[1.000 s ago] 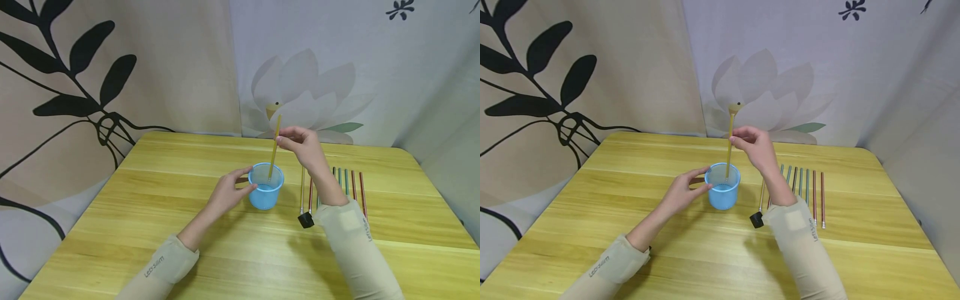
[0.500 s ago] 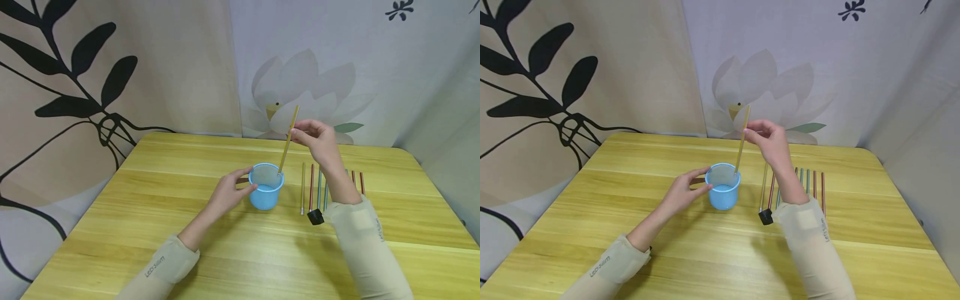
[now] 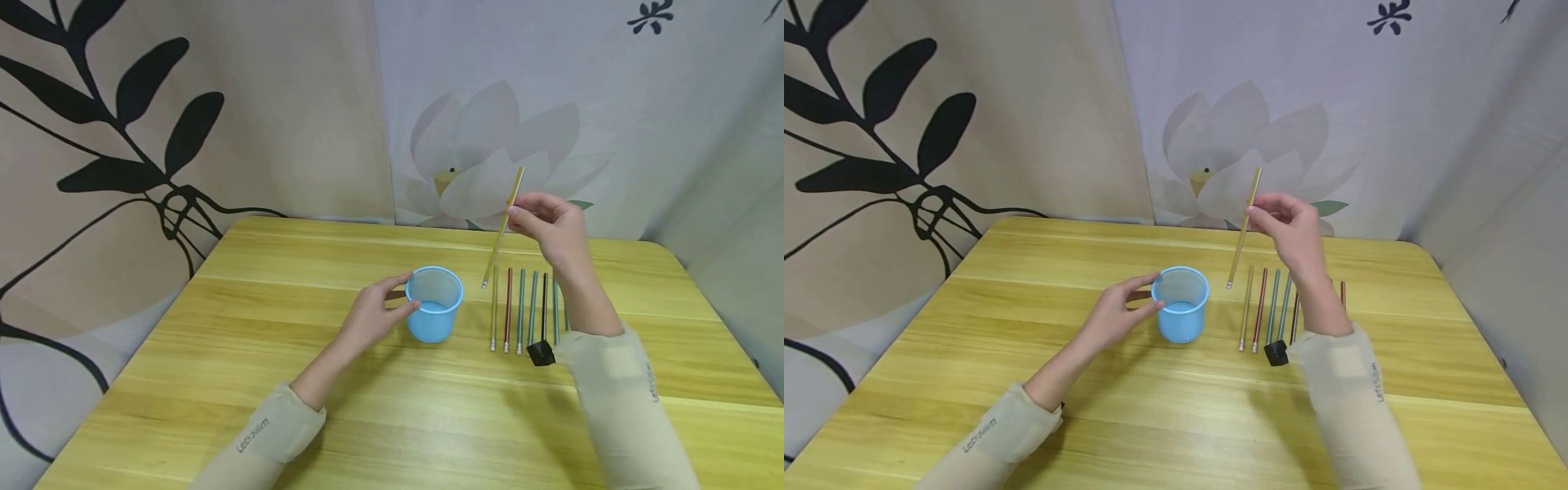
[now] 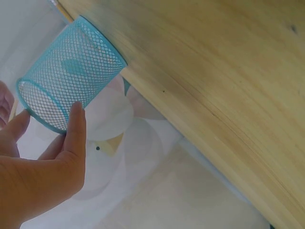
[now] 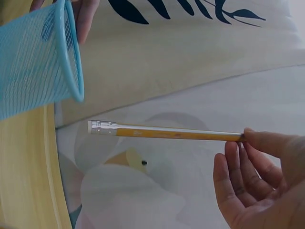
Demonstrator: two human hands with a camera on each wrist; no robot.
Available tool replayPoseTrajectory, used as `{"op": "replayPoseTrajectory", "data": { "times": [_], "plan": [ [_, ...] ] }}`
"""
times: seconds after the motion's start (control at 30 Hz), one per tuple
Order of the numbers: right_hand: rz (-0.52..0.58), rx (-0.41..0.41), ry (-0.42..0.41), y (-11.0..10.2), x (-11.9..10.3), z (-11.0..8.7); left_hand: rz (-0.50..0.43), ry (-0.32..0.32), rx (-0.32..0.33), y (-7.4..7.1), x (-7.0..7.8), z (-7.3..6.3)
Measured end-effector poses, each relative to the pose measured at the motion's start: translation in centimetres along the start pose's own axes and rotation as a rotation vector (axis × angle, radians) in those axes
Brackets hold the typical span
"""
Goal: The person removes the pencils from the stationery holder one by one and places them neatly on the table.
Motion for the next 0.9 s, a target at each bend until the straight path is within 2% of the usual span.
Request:
{"op": "replayPoseTrajectory", "data": {
  "times": [0.27,0.63,0.9],
  "plan": [
    [-0.002,0.035,0.009,-2.9,0.6,-0.3,0.004,-0.004,-0.001,0.0,0.0,0.0],
    [0.049,0.085,0.010,-7.1,0.8,-1.5,-0.010,-0.009,-0.007,0.1,-0.1,0.0],
    [0.008,0.160,0.047,-10.3,1.7,-2.9,0.000,-0.002,-0.003,0.1,-0.2,0.0]
  ]
}}
Point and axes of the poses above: each hand's wrist, its own z-axis towards the middle knuckle, its own y-axis out of the palm, x = y × z, the point moved 9 cm from there along z, towards the middle knuckle
